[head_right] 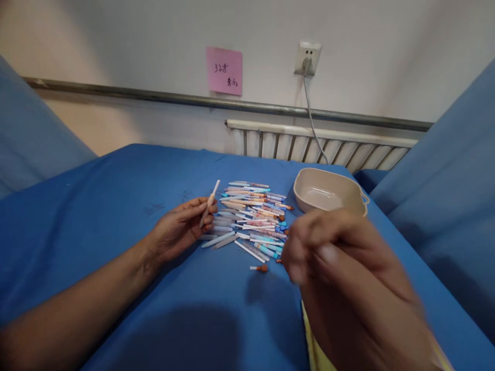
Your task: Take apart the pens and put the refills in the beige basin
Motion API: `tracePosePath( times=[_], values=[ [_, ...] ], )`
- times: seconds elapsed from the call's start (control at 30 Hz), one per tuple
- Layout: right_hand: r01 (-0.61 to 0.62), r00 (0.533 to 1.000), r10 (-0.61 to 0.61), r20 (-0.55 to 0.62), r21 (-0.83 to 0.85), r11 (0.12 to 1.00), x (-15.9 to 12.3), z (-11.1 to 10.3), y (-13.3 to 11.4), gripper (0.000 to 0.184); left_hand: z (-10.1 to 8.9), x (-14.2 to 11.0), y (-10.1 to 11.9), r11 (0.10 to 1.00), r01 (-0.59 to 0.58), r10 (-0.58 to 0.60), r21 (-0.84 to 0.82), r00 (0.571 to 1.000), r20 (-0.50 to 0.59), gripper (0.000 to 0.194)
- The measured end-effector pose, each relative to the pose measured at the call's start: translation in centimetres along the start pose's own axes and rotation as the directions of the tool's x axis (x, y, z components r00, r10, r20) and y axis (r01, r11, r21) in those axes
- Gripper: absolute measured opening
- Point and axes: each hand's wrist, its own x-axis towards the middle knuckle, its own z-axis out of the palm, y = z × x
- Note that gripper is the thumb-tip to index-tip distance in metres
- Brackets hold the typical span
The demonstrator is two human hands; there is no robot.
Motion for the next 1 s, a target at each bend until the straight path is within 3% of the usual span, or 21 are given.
tracePosePath(
  times=[0.1,0.2,0.3,0.43,0.57,0.83,0.9,1.0],
  values=[
    [0.027,0.999,-0.026,0.043,-0.021,0.999,1.3,0.8,0.6,0.011,-0.3,0.2,0.0,1.000,0.007,-0.007,0.008,1.000,0.018,0.014],
    [0.006,0.988,0.033,0.153,-0.250,0.968,2.6,1.3,2.9,0.009,-0.4,0.3,-0.4,0.999,0.033,-0.033,0.028,0.999,0.014,0.015],
    [0.173,0.921,0.075,0.381,-0.575,0.800,3.3,1.2,5.0,0.012,-0.3,0.3,-1.0,0.997,0.061,-0.062,0.041,0.998,0.010,0.015],
    [0.355,0.801,0.216,0.559,-0.733,0.579,3.2,0.9,5.5,0.011,-0.2,0.2,-1.8,0.994,0.100,-0.102,0.043,0.994,0.048,0.014],
    [0.441,0.754,0.267,0.600,-0.763,0.472,2.7,1.2,4.8,0.008,-0.2,0.0,-2.4,0.989,0.117,-0.121,0.092,0.992,0.034,0.015],
    [0.585,0.727,0.315,0.610,-0.790,0.183,2.3,1.8,4.3,0.011,0.0,-0.1,-2.5,0.988,0.133,-0.135,0.075,0.990,0.032,0.012],
    [0.590,0.726,0.324,0.606,-0.791,0.159,2.3,1.9,4.4,0.012,0.1,-0.2,-2.6,0.987,0.148,-0.150,0.069,0.988,0.027,0.012],
    [0.549,0.749,0.298,0.591,-0.806,0.219,2.4,1.7,4.8,0.015,0.2,-0.4,-2.8,0.983,0.167,-0.169,0.073,0.985,0.033,0.012]
  ],
)
